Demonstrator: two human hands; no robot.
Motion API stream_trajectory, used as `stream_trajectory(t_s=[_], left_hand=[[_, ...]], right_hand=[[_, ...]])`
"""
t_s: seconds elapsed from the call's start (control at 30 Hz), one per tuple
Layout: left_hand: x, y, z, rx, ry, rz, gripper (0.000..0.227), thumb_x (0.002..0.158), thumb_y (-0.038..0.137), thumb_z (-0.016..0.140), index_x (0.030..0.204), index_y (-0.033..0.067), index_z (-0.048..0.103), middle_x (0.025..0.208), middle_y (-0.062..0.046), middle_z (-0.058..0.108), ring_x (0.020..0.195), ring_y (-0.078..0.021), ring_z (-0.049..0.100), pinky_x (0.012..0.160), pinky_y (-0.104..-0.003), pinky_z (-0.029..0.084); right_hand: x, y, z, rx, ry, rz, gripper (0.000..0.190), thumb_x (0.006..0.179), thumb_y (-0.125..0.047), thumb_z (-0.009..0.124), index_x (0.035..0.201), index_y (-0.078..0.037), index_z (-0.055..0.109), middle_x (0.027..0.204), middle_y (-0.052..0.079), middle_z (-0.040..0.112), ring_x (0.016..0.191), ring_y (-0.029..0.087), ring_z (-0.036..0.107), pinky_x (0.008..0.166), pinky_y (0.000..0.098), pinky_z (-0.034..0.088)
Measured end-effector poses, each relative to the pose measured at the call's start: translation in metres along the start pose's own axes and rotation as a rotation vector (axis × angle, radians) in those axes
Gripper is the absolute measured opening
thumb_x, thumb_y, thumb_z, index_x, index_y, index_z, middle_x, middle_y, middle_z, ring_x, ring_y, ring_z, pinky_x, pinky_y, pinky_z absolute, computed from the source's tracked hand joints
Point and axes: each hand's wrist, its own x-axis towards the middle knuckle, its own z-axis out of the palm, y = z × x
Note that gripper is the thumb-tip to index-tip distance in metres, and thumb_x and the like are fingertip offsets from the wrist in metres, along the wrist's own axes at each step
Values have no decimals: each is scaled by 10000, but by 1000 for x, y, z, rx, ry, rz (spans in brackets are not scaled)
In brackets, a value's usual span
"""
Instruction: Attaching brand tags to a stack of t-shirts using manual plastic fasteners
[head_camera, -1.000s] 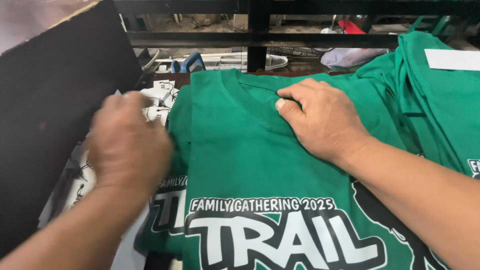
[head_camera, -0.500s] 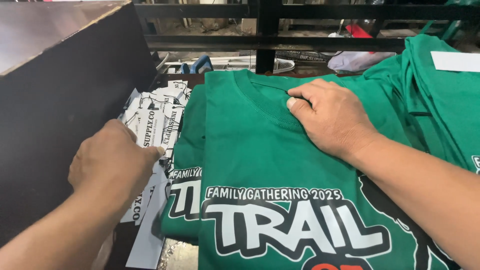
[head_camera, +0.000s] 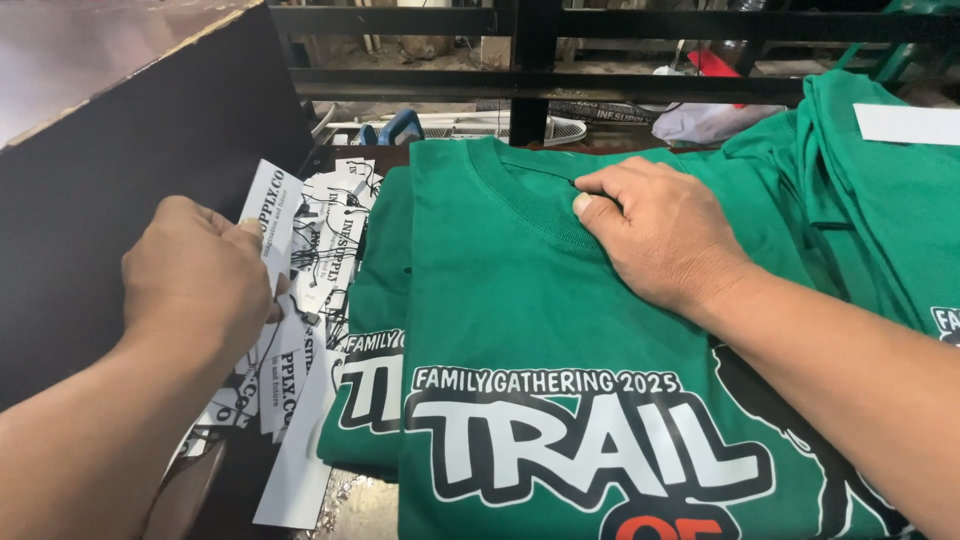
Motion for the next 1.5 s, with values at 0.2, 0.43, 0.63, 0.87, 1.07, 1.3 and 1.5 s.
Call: stream_trajectory(t_s=[0.2,0.43,0.63,0.87,1.07,1.3,1.5], left_hand=[[5,-5,1,-10,-75,-39,244,851,27,549,973,90,750,734,-141,743,591,-283,686,482,-449,489],[-3,13,-8,54,-93,-154,138,994,228,626,1111,170,669,842,-143,762,716,-347,738,544,-476,519],[12,8,-9,7,-58,-83,235,1045,381,638,948,199,752,727,-107,659,591,-263,536,479,-433,392],[47,-3,-1,-519,5,-273,210,1038,383,703,1067,177,676,893,-44,735,639,-108,724,489,-224,558],[70,-10,3,-742,-63,-356,178,1026,153,614,1070,58,470,913,-173,767,740,-178,816,544,-235,626],[5,36,-24,-340,-42,7,310,1077,134,492,1359,57,595,925,-29,770,663,-54,614,534,-212,474],[4,62,-29,-524,-76,51,355,972,70,426,1169,255,656,828,39,798,547,-61,559,442,-238,337]], right_hand=[[0,-3,-2,8,-13,27,399,975,-365,497,1155,-128,763,1178,60,743,1118,294,638,962,442,457],[0,-2,-3,12,-1,6,386,976,-359,516,1165,-127,761,1168,63,744,1119,281,643,959,440,462],[-1,-3,-3,17,-3,16,373,981,-357,527,1161,-132,763,1163,56,746,1110,284,644,949,444,466],[0,-3,-3,22,3,11,374,978,-354,530,1153,-124,767,1171,62,746,1121,276,647,957,438,465],[0,-3,-4,25,5,6,373,975,-352,533,1153,-121,767,1169,64,746,1117,273,649,961,436,464],[-7,-5,-5,48,266,-418,261,966,-131,621,1162,0,733,1145,174,729,1045,342,652,954,461,497],[-12,-85,-22,408,108,-577,331,1017,-160,533,1242,50,656,1101,176,717,1002,251,693,933,369,583]])
